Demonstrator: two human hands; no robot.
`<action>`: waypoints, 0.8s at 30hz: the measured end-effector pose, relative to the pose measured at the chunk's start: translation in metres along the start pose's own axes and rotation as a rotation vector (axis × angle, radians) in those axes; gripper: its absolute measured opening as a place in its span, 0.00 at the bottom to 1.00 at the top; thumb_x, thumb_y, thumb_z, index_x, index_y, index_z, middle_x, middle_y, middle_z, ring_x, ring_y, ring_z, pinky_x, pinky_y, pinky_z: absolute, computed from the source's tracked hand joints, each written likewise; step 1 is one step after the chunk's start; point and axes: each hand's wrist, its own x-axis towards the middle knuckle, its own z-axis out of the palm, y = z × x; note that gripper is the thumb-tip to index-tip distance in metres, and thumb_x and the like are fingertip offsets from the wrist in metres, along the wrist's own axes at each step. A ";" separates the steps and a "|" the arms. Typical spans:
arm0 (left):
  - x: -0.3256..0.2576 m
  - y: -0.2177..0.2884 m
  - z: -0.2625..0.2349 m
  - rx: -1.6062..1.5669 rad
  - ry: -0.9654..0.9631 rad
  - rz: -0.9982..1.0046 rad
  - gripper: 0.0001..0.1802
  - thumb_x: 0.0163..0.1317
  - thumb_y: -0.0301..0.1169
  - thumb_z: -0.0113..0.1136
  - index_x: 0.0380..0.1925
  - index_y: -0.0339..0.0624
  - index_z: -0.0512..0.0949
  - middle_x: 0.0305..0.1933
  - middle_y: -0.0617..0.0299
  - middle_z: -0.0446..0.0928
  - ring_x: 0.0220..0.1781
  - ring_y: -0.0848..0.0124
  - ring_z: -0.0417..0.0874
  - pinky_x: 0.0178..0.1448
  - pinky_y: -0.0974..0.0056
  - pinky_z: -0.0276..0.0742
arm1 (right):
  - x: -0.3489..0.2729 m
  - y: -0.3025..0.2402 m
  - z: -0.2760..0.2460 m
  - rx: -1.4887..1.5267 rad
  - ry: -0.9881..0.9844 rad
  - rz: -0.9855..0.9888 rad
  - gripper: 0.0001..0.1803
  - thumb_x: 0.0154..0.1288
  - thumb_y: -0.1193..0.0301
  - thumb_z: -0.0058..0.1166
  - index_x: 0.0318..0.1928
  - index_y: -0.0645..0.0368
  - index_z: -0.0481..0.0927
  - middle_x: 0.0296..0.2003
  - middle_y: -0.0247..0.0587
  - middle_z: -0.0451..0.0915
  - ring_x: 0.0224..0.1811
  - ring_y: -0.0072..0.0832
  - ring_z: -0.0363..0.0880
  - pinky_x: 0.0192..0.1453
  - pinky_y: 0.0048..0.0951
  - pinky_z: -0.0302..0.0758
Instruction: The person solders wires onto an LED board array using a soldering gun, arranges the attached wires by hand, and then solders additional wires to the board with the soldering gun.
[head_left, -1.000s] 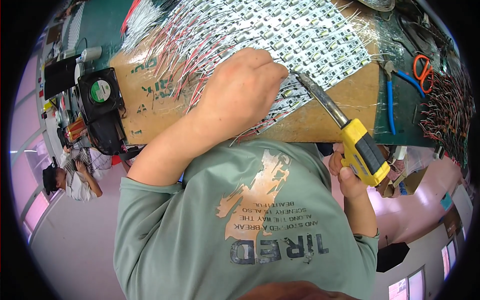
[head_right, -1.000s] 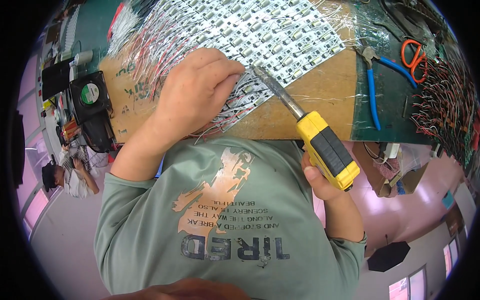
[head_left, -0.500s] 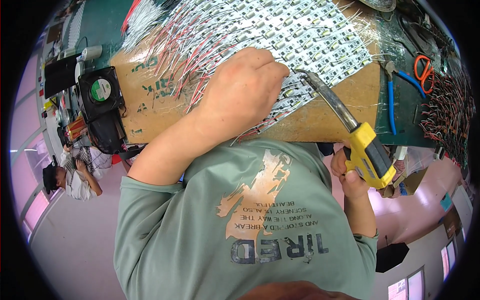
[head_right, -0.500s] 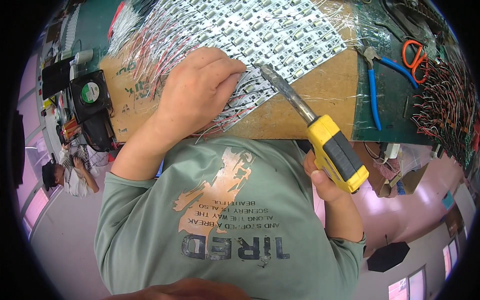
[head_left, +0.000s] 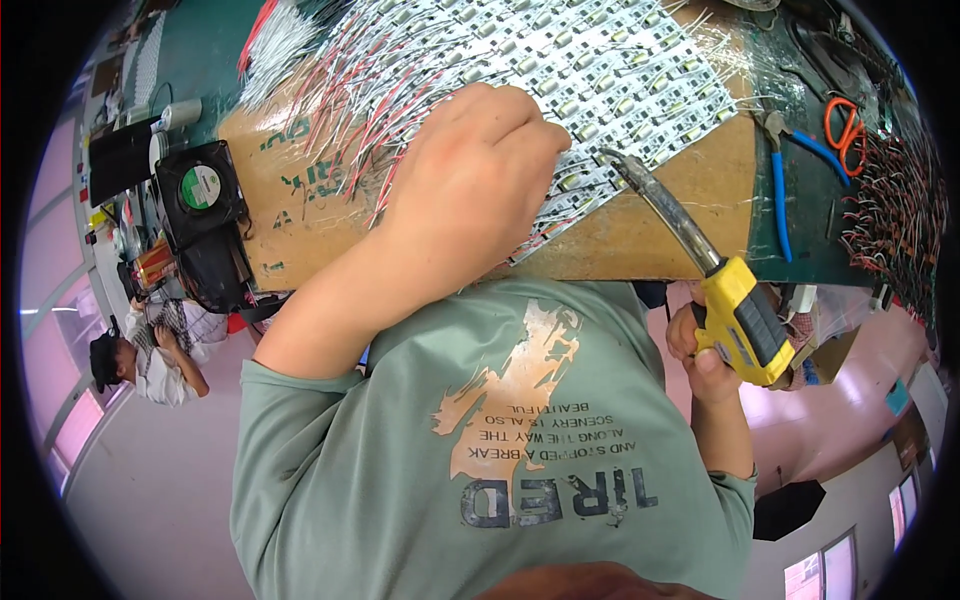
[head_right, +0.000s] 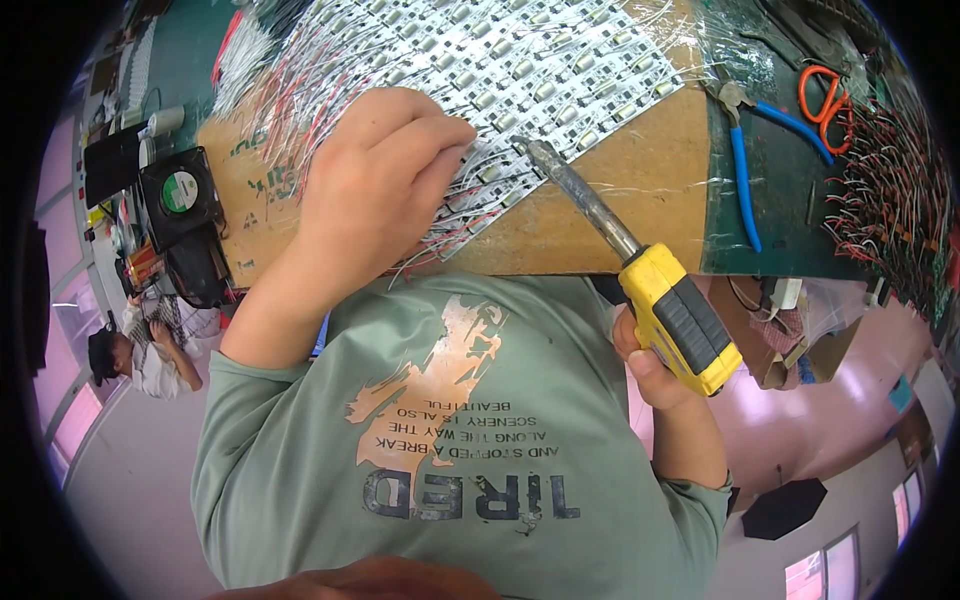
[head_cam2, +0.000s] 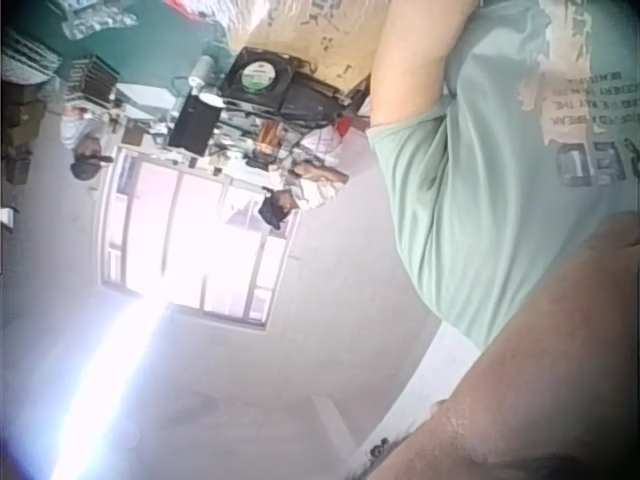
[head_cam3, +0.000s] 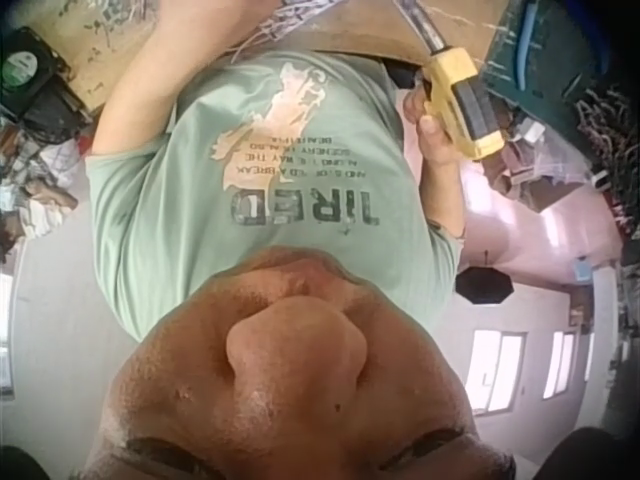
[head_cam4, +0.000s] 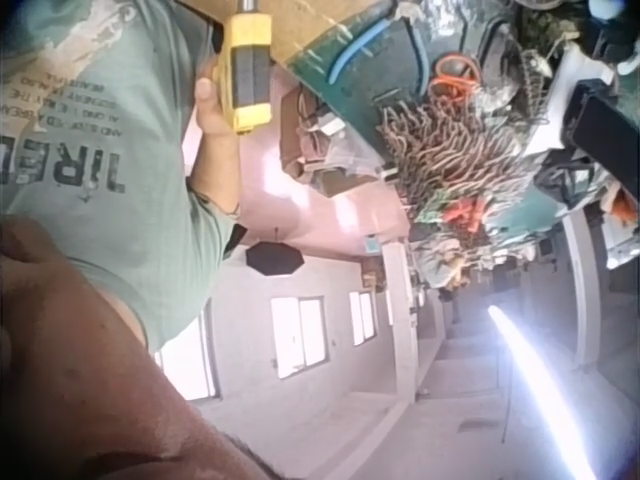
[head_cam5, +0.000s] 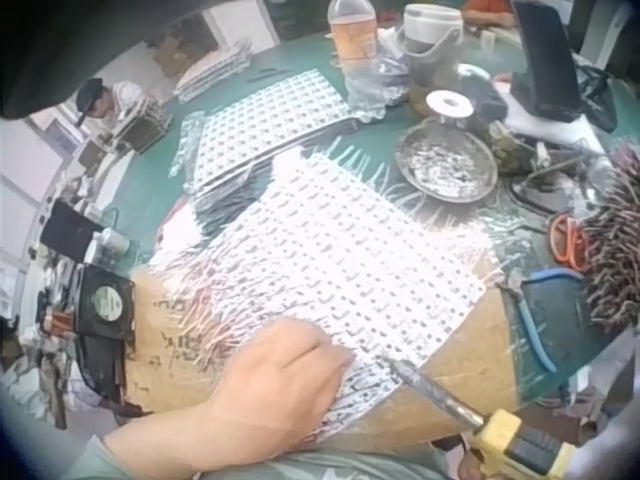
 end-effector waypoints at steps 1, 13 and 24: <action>-0.001 0.003 -0.003 0.006 0.026 0.017 0.08 0.51 0.22 0.65 0.33 0.44 0.82 0.33 0.61 0.78 0.37 0.60 0.80 0.40 0.60 0.77 | -0.001 0.001 -0.003 0.028 -0.037 -0.024 0.41 0.56 0.53 0.66 0.61 0.64 0.64 0.24 0.30 0.65 0.22 0.20 0.63 0.24 0.22 0.62; -0.010 0.003 0.019 -0.064 -0.063 0.057 0.10 0.50 0.21 0.65 0.34 0.43 0.81 0.32 0.60 0.77 0.36 0.60 0.80 0.39 0.59 0.77 | -0.007 0.008 -0.005 0.092 -0.036 -0.033 0.34 0.56 0.61 0.66 0.57 0.67 0.66 0.25 0.31 0.69 0.20 0.17 0.67 0.24 0.19 0.63; -0.007 0.003 0.017 -0.079 -0.071 0.043 0.09 0.51 0.22 0.65 0.33 0.44 0.81 0.32 0.60 0.77 0.36 0.60 0.79 0.39 0.59 0.78 | -0.007 0.005 0.001 0.084 -0.002 0.033 0.33 0.56 0.59 0.67 0.55 0.65 0.68 0.23 0.29 0.68 0.21 0.18 0.67 0.25 0.20 0.65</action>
